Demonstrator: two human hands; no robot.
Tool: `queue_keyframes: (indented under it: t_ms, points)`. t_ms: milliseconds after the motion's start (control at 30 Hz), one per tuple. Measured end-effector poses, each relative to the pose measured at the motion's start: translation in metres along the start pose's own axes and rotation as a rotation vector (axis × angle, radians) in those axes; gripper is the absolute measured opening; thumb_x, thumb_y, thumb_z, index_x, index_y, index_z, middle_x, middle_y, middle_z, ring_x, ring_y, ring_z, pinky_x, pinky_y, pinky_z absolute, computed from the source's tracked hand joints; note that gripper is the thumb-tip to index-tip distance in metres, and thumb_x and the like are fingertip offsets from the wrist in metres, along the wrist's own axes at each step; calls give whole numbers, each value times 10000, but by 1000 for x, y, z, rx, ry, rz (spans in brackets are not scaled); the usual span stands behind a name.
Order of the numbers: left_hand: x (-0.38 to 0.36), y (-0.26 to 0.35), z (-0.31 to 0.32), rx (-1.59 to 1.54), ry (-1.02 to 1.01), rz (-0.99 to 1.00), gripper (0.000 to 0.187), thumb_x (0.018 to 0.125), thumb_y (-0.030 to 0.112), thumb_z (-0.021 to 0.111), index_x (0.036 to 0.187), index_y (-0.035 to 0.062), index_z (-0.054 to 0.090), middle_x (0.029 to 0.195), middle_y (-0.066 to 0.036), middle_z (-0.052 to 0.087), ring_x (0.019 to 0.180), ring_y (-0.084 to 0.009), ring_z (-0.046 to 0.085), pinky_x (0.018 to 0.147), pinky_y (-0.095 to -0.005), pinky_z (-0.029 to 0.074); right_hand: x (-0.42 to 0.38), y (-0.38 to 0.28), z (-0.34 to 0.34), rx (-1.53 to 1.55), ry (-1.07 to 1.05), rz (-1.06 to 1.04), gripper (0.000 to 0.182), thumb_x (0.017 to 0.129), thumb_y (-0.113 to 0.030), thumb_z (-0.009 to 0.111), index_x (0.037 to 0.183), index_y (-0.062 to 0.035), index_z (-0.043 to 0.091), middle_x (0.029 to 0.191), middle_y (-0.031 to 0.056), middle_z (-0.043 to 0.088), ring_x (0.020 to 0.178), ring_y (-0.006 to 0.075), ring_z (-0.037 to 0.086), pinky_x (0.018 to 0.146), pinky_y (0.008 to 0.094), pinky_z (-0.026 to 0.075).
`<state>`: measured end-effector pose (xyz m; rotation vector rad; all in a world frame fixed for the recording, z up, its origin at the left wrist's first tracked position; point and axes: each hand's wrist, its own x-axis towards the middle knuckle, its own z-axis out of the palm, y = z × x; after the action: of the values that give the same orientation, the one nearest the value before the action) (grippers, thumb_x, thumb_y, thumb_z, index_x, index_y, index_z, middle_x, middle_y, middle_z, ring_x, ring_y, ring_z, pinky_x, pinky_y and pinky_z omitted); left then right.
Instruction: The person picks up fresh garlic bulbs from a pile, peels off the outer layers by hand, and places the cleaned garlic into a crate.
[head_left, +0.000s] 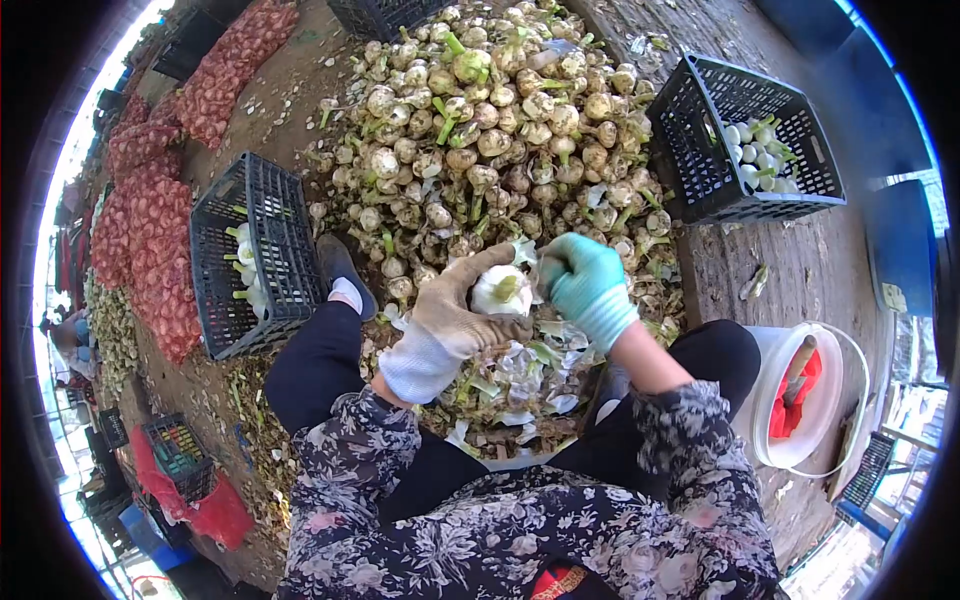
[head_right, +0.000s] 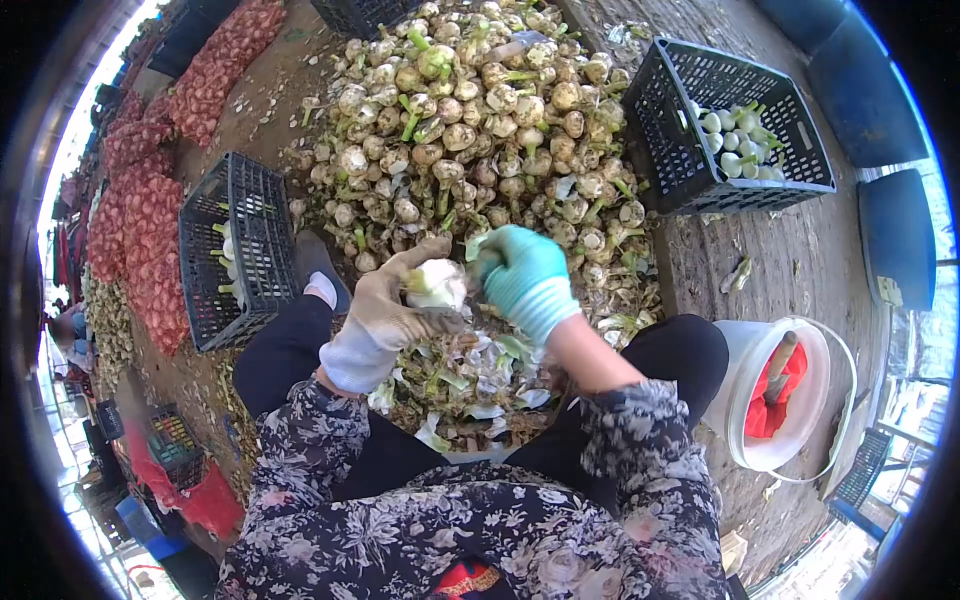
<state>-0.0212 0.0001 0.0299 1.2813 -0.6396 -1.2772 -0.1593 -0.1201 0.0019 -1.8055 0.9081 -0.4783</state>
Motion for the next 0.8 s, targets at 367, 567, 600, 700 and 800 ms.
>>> queue_keyframes:
  t_ms: [367, 567, 600, 700, 800]
  points:
    - [4, -13, -4, 596, 243, 358, 742, 531, -11, 765, 1216, 13, 481, 1079, -120, 558, 973, -206, 562, 842, -291, 476, -16, -16, 4, 130, -109, 10, 275, 721, -80, 714, 965, -5, 614, 799, 99, 650, 699, 129, 617, 659, 260, 506]
    - [-3, -1, 6, 768, 181, 335, 692, 580, 0, 774, 1206, -12, 479, 1042, -125, 557, 920, -224, 587, 803, -285, 498, -22, -23, 0, -225, -24, -138, 196, 680, 9, 676, 867, -15, 625, 730, 122, 638, 652, 159, 626, 586, 285, 495]
    - [-4, -3, 6, 636, 128, 253, 703, 590, 6, 791, 1211, -42, 464, 1080, -131, 554, 937, -233, 588, 811, -285, 501, -21, -21, -2, -290, -11, -195, 193, 676, 13, 671, 861, -16, 623, 712, 122, 630, 642, 164, 624, 580, 286, 493]
    - [-5, 5, 6, -251, -41, -34, 647, 662, -63, 712, 1241, -57, 423, 1138, -166, 518, 953, -261, 585, 814, -348, 529, 6, 13, -9, -167, 72, -11, 47, 779, -11, 595, 823, -18, 610, 666, 65, 617, 583, 131, 563, 559, 260, 474]
    - [2, -3, -9, -485, -96, -66, 663, 670, -134, 664, 1271, -44, 398, 1218, -180, 469, 1003, -270, 559, 841, -373, 525, 7, 1, -28, 301, -183, 114, 221, 837, -73, 596, 1045, -2, 582, 852, 54, 627, 788, 95, 567, 708, 233, 484]
